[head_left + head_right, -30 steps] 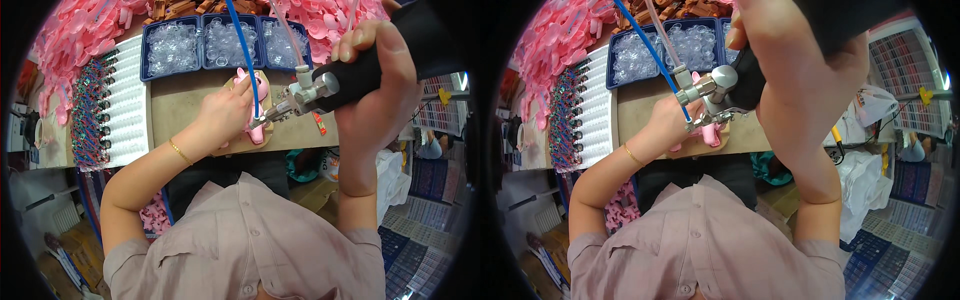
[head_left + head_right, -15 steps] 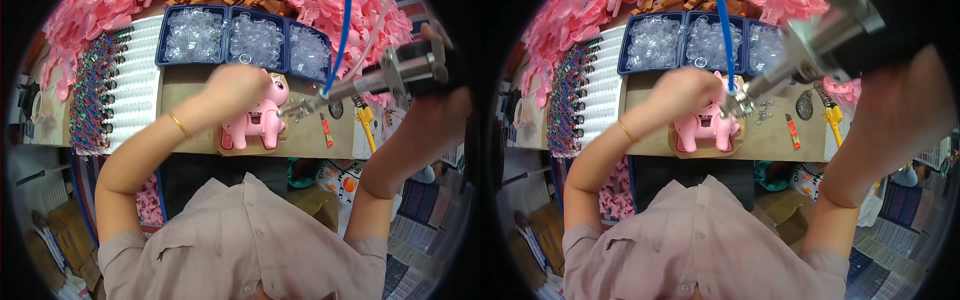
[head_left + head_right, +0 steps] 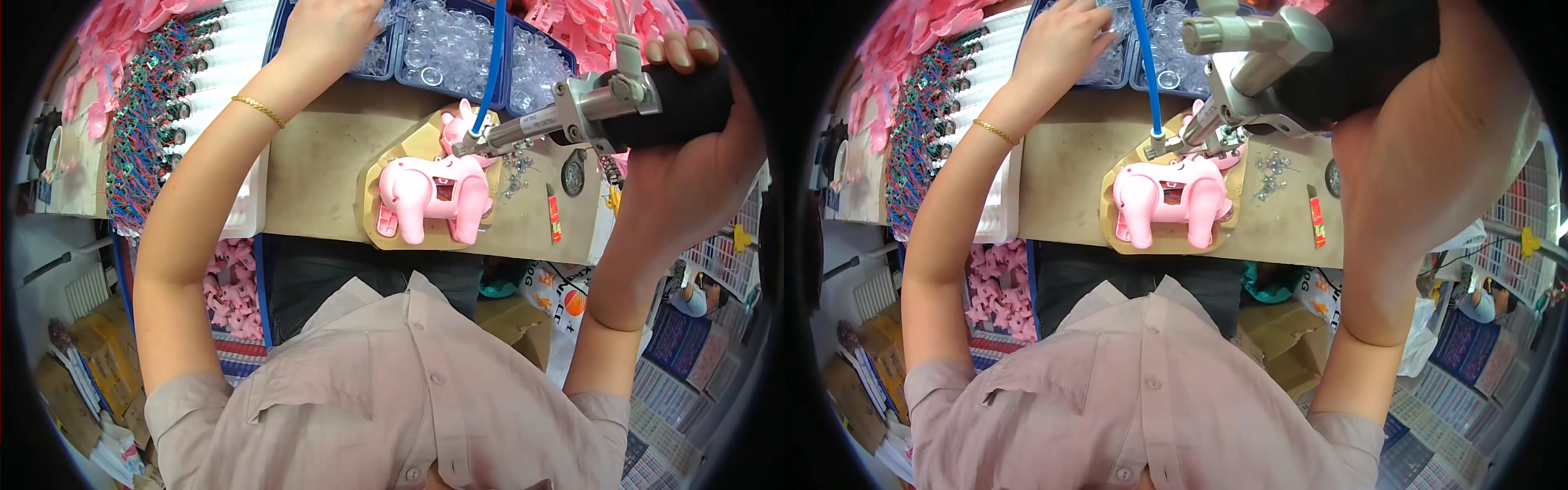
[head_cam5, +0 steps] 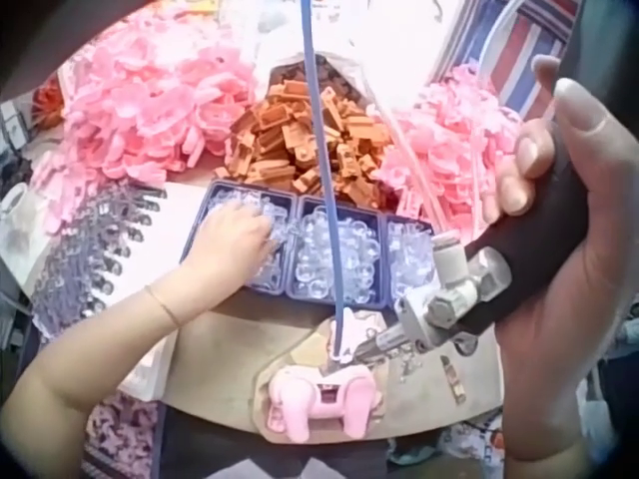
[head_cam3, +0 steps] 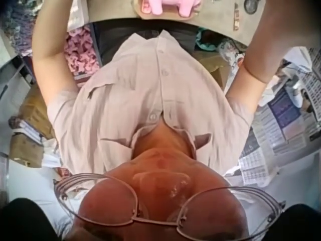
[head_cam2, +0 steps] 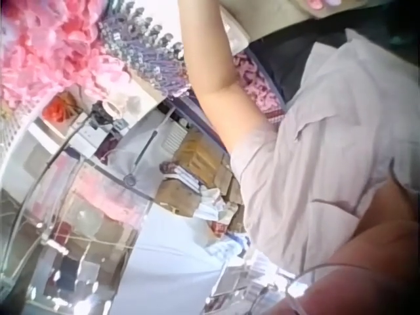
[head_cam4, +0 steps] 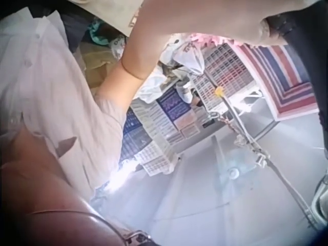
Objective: Assembling plastic toy ponies, including soldering internal wires and fitting components together.
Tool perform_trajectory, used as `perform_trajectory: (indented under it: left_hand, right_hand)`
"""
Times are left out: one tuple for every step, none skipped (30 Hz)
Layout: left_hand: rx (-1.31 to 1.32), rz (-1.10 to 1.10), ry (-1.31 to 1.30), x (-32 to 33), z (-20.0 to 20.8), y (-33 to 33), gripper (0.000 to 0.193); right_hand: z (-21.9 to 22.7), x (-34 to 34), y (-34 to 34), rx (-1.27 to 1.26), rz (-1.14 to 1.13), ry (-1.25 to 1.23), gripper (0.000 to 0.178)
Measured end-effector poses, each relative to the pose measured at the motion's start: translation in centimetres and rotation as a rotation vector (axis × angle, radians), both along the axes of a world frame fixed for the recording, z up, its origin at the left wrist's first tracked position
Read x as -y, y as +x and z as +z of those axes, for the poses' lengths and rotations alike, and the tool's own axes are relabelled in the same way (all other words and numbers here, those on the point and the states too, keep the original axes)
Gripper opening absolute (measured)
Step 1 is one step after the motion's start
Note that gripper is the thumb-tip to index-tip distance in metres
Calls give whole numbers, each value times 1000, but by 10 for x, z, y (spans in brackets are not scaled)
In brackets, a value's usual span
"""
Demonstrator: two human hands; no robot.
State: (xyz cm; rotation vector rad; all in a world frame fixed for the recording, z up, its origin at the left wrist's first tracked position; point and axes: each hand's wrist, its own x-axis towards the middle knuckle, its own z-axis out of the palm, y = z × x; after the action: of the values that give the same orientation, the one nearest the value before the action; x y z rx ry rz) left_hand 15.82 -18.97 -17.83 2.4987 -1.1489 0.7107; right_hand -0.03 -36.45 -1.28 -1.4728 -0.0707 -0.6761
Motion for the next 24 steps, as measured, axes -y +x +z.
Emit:
perform_trajectory:
  left_hand:
    - [53, -192, -289, 0, -2, 6, 13]
    - [109, -382, -578, -2, -5, 10, 15]
    - [108, -371, -574, -7, -9, 13, 15]
    - [28, -247, -404, -4, 1, 9, 15]
    - [-47, -121, -231, -3, 10, 5, 15]
    - [-50, -121, -234, 0, 13, 3, 15]
    - [-119, -141, -265, 2, 17, 3, 15]
    - [-187, -160, -297, 4, 22, 4, 15]
    - [-181, -160, -303, 4, 27, 5, 15]
    - [-256, -115, -293, -1, 28, 4, 14]
    - [-330, -69, -285, -7, 28, 4, 14]
    - [-330, -45, -279, -14, 27, 5, 14]
    - [-364, -91, -378, -12, 31, 3, 13]
    - [-396, -135, -476, -12, 36, 2, 13]
    - [-394, -143, -482, -13, 40, -2, 13]
    - [-577, -134, -551, -15, 46, -10, 23]
    - [-765, -94, -612, -26, 45, -18, 38]
    - [-763, -68, -607, -37, 40, -30, 38]
    - [-792, -59, -634, -47, 33, -46, 21]
    - [-825, -57, -659, -55, 26, -66, 8]
    - [-860, -61, -643, -61, 19, -88, 11]
    - [-886, -61, -627, -66, 15, -110, 14]
    - [-767, -80, -524, -70, 13, -135, 15]
    - [-658, -128, -420, -64, 11, -154, 18]
  right_hand:
    - [-1, -7, 1, -3, -44, -35, 15]
    - [-2, -13, 3, -6, -87, -69, 15]
    - [-3, -18, 5, -8, -128, -105, 14]
    - [-4, -18, 6, -15, -184, -146, 13]
    - [-4, -18, 6, -18, -185, -148, 13]
    - [-6, -14, 4, 11, -47, -127, 14]
    - [-6, -10, 5, 46, 95, -106, 14]
    - [-6, -8, 6, 81, 237, -87, 15]
    - [-5, -7, 6, 116, 379, -68, 15]
    - [-9, -9, 10, 115, 399, -59, 15]
    - [-13, -12, 14, 112, 410, -52, 15]
    - [-17, -16, 19, 108, 422, -44, 15]
    - [-13, -16, 16, 105, 405, -58, 15]
    - [-10, -18, 13, 103, 388, -71, 15]
    - [-6, -19, 10, 102, 373, -83, 15]
    - [-4, -18, 8, 104, 361, -87, 15]
    - [-10, -21, 13, 100, 372, -74, 15]
    - [-15, -24, 17, 97, 383, -61, 15]
    - [-17, -28, 20, 96, 389, -61, 15]
    - [-18, -32, 20, 92, 387, -61, 15]
    - [-17, -35, 17, 88, 378, -70, 15]
    - [-16, -38, 16, 91, 375, -76, 15]
    - [-15, -40, 16, 93, 371, -83, 15]
    - [-11, -35, 15, 87, 336, -98, 15]
